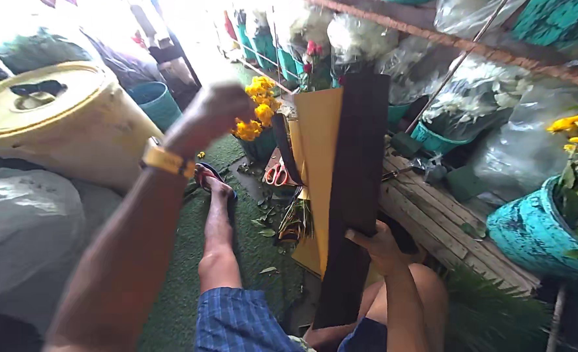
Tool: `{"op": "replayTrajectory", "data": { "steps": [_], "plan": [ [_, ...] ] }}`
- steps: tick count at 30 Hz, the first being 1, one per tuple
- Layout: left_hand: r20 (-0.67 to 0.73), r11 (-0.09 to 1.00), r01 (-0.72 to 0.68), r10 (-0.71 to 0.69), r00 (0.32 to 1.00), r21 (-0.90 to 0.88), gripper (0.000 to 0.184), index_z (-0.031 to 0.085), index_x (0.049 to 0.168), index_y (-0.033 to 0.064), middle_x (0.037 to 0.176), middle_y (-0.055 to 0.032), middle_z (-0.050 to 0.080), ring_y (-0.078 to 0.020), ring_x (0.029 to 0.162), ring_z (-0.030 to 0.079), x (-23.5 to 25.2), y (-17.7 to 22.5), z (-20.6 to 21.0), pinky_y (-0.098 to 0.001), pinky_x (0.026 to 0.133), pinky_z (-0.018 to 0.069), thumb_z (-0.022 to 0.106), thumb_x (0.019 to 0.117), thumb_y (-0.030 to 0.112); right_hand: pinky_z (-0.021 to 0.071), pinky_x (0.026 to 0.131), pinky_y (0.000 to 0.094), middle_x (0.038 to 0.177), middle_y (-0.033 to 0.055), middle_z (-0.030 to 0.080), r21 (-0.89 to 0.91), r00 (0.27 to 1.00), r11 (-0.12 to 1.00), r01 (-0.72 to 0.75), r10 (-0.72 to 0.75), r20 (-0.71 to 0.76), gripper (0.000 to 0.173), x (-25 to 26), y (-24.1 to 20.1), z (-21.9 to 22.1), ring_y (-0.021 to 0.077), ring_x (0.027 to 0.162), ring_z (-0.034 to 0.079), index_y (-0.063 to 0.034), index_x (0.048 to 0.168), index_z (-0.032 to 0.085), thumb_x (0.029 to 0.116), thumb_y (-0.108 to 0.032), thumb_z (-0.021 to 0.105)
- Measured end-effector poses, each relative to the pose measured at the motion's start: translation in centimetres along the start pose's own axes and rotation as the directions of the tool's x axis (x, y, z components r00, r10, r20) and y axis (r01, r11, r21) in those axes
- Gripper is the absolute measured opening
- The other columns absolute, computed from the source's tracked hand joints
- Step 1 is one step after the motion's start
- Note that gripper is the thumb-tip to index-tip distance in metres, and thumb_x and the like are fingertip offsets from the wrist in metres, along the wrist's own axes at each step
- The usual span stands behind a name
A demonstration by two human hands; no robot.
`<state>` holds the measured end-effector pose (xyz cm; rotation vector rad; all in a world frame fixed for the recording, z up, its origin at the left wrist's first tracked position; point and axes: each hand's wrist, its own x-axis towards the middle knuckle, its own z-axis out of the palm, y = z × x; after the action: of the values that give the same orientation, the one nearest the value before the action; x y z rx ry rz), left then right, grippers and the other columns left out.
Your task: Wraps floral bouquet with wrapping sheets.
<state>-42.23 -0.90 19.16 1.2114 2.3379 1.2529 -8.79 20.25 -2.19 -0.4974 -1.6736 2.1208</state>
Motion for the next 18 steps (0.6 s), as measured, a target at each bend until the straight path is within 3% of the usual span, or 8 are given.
{"op": "replayTrajectory", "data": {
  "steps": [3,6,7,10,14,18],
  "plan": [
    [0.218,0.939,0.332,-0.306,0.927,-0.094,0.034,0.069,0.112,0.0018,0.102,-0.0150,0.072,-0.0272,0.091,0.070,-2.9,-11.2,10.4,-0.0513,0.081,0.0575,0.061,0.1016,0.033,0.0639,0.087,0.0386,0.102,0.0124,0.075,-0.050,0.989,0.999,-0.020,0.012,-0.149,0.043,-0.5,1.6,-2.6,0.0206,0.094,0.074,0.0026,0.113,0.069,0.0759,-0.010,0.086],
    [0.377,0.813,0.536,-0.433,0.819,-0.230,0.046,0.070,0.122,0.0065,0.118,-0.0119,0.071,-0.0245,0.109,0.067,-3.0,-17.9,20.4,-0.0508,0.096,0.0532,0.066,0.0974,0.046,0.0635,0.088,0.0396,0.105,0.0128,0.074,-0.008,0.966,0.999,-0.036,0.033,-0.255,0.046,-0.8,2.9,-4.6,0.0214,0.097,0.073,0.0016,0.117,0.067,0.0765,-0.011,0.086],
    [0.397,0.783,0.555,-0.431,0.811,-0.283,0.049,0.069,0.124,0.0060,0.121,-0.0115,0.070,-0.0232,0.114,0.065,-2.6,-19.1,22.7,-0.0500,0.100,0.0516,0.066,0.0971,0.047,0.0634,0.088,0.0398,0.106,0.0125,0.074,0.028,0.957,0.999,-0.032,0.038,-0.286,0.048,-0.9,3.1,-5.1,0.0214,0.097,0.073,0.0007,0.119,0.066,0.0762,-0.010,0.086],
    [0.399,0.681,0.548,-0.385,0.832,-0.486,0.045,0.066,0.124,0.0028,0.116,-0.0092,0.072,-0.0173,0.109,0.067,-1.2,-21.0,27.4,-0.0411,0.100,0.0544,0.071,0.0956,0.037,0.0632,0.088,0.0385,0.107,0.0103,0.074,0.083,0.931,0.996,-0.018,0.047,-0.363,0.050,-0.8,3.8,-6.2,0.0198,0.097,0.073,-0.0025,0.122,0.065,0.0768,-0.009,0.086],
    [0.367,0.557,0.504,-0.346,0.863,-0.661,0.044,0.062,0.125,-0.0007,0.110,-0.0107,0.074,-0.0194,0.103,0.071,-0.6,-20.3,29.7,-0.0398,0.096,0.0579,0.078,0.0888,0.018,0.0638,0.085,0.0376,0.105,0.0114,0.075,0.104,0.894,0.993,-0.050,0.091,-0.438,0.047,-0.2,4.3,-6.8,0.0188,0.094,0.074,-0.0011,0.121,0.065,0.0784,-0.010,0.083],
    [0.142,0.590,0.365,-0.390,0.910,-0.720,0.046,0.064,0.118,-0.0023,0.105,-0.0119,0.074,-0.0208,0.099,0.072,-1.6,-19.1,30.9,-0.0414,0.091,0.0603,0.080,0.0806,0.019,0.0642,0.083,0.0351,0.102,0.0106,0.075,0.131,0.878,0.988,-0.079,0.132,-0.460,0.044,1.0,4.4,-5.9,0.0171,0.091,0.074,-0.0001,0.121,0.064,0.0812,-0.010,0.081]
  ]
}}
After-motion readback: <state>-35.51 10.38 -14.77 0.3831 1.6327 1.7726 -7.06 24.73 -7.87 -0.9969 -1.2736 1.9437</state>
